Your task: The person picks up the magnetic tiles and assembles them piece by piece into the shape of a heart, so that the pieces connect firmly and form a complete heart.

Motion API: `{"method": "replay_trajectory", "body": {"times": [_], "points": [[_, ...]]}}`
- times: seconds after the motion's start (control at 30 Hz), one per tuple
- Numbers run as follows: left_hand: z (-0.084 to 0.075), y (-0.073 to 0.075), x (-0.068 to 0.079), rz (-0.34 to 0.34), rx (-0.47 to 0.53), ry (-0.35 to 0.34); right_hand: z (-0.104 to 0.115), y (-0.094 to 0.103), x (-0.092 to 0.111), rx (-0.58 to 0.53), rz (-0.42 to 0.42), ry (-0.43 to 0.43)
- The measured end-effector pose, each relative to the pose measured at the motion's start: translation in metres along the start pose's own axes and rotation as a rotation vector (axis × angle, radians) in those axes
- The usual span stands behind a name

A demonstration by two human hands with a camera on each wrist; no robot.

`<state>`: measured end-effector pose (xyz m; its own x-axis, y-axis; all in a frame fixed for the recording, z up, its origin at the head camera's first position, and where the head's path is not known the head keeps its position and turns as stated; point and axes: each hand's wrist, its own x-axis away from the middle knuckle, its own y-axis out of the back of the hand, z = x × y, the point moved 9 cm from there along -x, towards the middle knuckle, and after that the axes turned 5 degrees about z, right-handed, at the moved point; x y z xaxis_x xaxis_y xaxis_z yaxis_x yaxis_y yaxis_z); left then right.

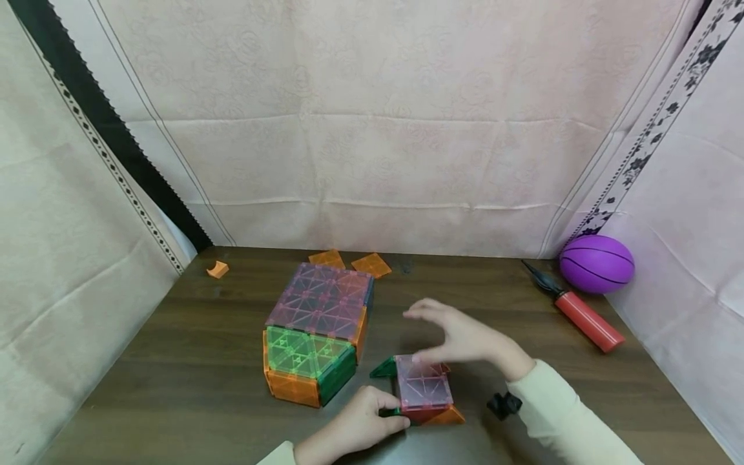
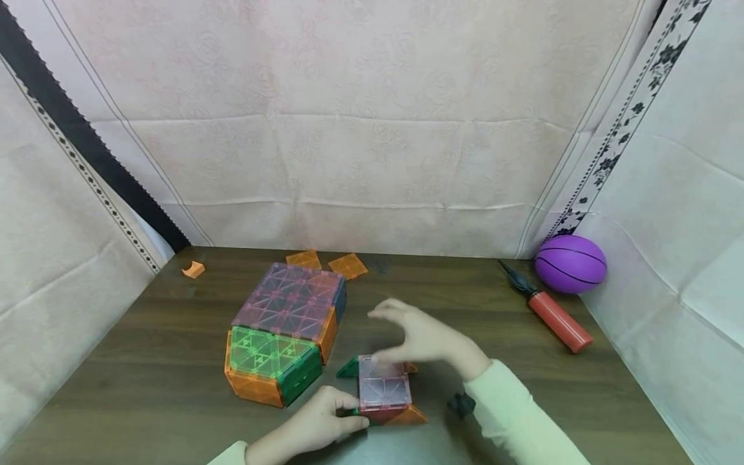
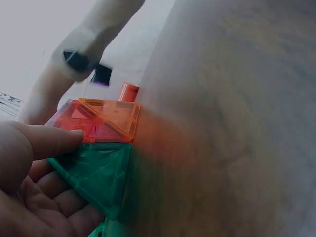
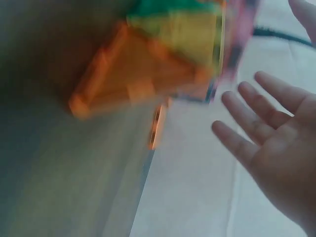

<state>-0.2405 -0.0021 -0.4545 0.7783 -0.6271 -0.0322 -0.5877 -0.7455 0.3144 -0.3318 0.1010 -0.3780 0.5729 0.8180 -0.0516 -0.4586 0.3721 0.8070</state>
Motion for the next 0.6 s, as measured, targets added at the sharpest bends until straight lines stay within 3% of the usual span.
{"method": "replay_trajectory", "body": {"times": [0.1, 0.23, 0.4, 0.6], "points": [[0.0, 0.001, 0.001, 0.001, -0.003, 0.0, -0.021, 0.018, -0.022, -0.022, -0.062, -0.033], [0.0, 0.005, 0.003, 0.005, -0.014, 0.004, -0.05, 0.027, -0.059, -0.032, -0.1, -0.098], [-0.001, 0.007, 0.005, 0.024, -0.015, 0.005, -0.083, 0.02, -0.092, 0.016, -0.085, -0.185], [-0.003, 0.006, 0.006, 0.061, -0.036, -0.033, -0.106, 0.007, -0.112, 0.052, -0.028, -0.21]]}}
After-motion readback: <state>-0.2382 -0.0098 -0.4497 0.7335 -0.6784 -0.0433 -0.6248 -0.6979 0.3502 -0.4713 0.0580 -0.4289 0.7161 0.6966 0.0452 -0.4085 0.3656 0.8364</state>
